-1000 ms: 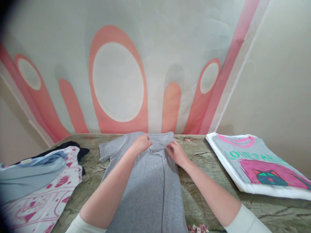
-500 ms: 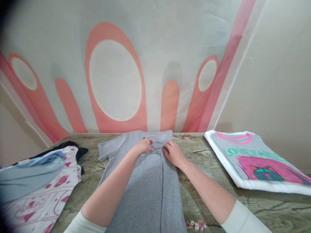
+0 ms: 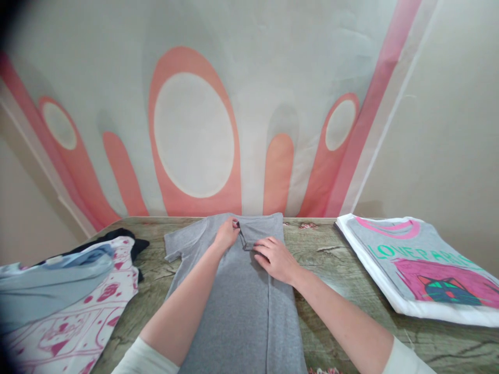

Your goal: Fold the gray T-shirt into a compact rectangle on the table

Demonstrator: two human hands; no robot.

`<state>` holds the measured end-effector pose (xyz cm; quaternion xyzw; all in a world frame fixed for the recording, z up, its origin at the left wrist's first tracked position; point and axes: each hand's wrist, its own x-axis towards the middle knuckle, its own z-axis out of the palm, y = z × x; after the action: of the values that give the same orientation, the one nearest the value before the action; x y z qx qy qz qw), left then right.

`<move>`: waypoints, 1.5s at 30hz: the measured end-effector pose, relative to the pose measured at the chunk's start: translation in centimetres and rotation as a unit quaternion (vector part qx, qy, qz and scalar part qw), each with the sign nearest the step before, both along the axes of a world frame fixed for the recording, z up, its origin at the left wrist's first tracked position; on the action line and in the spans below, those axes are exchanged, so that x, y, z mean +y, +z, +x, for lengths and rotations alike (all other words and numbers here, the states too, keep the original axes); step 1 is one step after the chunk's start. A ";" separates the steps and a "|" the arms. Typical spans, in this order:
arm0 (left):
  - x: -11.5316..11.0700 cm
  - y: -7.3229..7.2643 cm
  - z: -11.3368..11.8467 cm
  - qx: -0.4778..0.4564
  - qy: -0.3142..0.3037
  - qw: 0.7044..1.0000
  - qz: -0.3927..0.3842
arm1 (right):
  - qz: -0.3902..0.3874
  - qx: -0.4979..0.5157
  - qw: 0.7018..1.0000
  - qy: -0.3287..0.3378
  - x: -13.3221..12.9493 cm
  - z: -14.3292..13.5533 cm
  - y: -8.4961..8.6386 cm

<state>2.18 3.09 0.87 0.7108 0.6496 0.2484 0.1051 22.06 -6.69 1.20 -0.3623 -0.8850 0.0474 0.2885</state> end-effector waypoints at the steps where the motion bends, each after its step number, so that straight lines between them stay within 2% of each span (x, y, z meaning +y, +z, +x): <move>1: 0.0 -0.1 0.0 -0.004 -0.005 1.000 0.010 | -0.004 -0.003 1.000 0.004 0.0 0.0 0.0; 11: -0.1 -0.7 -0.3 0.005 -0.060 0.997 0.052 | -0.012 -0.045 0.999 -0.003 -0.1 0.0 -0.2; 16: 0.0 -0.4 -0.2 0.007 -0.052 0.997 0.064 | -0.018 -0.034 0.999 0.004 0.0 0.1 -0.4; 21: 0.0 -0.3 0.2 -0.011 -0.027 0.997 0.065 | -0.027 0.022 0.999 0.027 0.4 0.2 -0.3; 24: -0.1 -0.6 0.3 -0.028 -0.017 0.997 0.063 | -0.051 0.073 0.996 0.004 3.0 1.1 0.1; 25: -0.1 -0.7 0.3 -0.037 -0.012 0.997 0.063 | -0.059 0.084 0.994 -0.024 4.5 1.6 0.1; 27: 0.0 -1.0 0.3 -0.063 0.004 0.996 0.061 | -0.075 0.077 0.984 -0.140 7.9 2.7 0.1; 28: 0.0 -1.1 0.3 -0.079 0.011 0.995 0.060 | -0.073 0.074 0.980 -0.170 9.7 3.2 0.0; 32: 0.2 -1.6 0.1 -0.114 0.011 0.992 0.057 | -0.056 0.067 0.970 -0.227 15.0 4.0 -1.4; 35: 0.3 -1.9 0.0 -0.115 0.006 0.992 0.057 | -0.048 0.058 0.967 -0.245 16.4 3.6 -2.7; 38: 0.2 -2.0 0.0 -0.107 -0.001 0.993 0.056 | -0.036 0.053 0.967 -0.248 16.7 3.1 -3.6; 45: -0.2 -1.7 0.3 -0.056 -0.040 0.993 0.093 | 0.001 0.097 0.958 -0.271 17.1 3.7 -4.4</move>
<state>2.44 2.92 -0.80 0.7280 0.5879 0.3425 0.0842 25.77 10.44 -3.15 -0.5821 -0.7212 0.0019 0.3755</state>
